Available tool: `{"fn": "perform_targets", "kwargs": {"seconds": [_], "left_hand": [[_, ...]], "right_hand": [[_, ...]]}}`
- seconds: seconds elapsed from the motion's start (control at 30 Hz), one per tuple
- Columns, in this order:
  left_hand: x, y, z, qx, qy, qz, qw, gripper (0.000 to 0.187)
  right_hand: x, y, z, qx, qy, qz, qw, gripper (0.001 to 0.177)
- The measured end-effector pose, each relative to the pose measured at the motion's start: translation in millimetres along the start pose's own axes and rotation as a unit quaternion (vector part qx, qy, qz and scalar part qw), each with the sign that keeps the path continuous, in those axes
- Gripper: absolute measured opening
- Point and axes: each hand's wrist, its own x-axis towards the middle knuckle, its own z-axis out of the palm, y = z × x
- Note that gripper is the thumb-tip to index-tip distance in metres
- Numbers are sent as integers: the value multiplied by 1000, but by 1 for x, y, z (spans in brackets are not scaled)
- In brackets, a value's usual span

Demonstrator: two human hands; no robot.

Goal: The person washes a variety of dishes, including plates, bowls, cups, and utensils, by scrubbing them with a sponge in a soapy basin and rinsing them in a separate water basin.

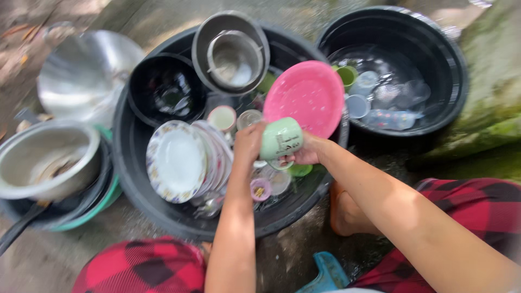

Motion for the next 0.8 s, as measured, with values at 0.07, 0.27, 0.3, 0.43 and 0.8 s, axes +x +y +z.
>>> {"fn": "perform_targets", "kwargs": {"seconds": [0.07,0.27,0.3,0.43,0.8], "left_hand": [[3,7,15,-151,-35,-60,986,44],[28,31,98,-303,-79,-89,946,45],[34,34,114,-304,-99,-80,944,42],[41,43,151,-241,-129,-47,961,38],[57,47,224,-234,-101,-17,967,26]], "right_hand": [[-18,-30,-16,-22,-43,-27,998,42],[-90,-154,-74,-274,79,-71,956,29],[-110,-171,-90,-290,95,-78,949,25],[-156,-214,-157,-190,238,-205,930,24],[-110,-218,-293,-117,542,-329,764,25]]}}
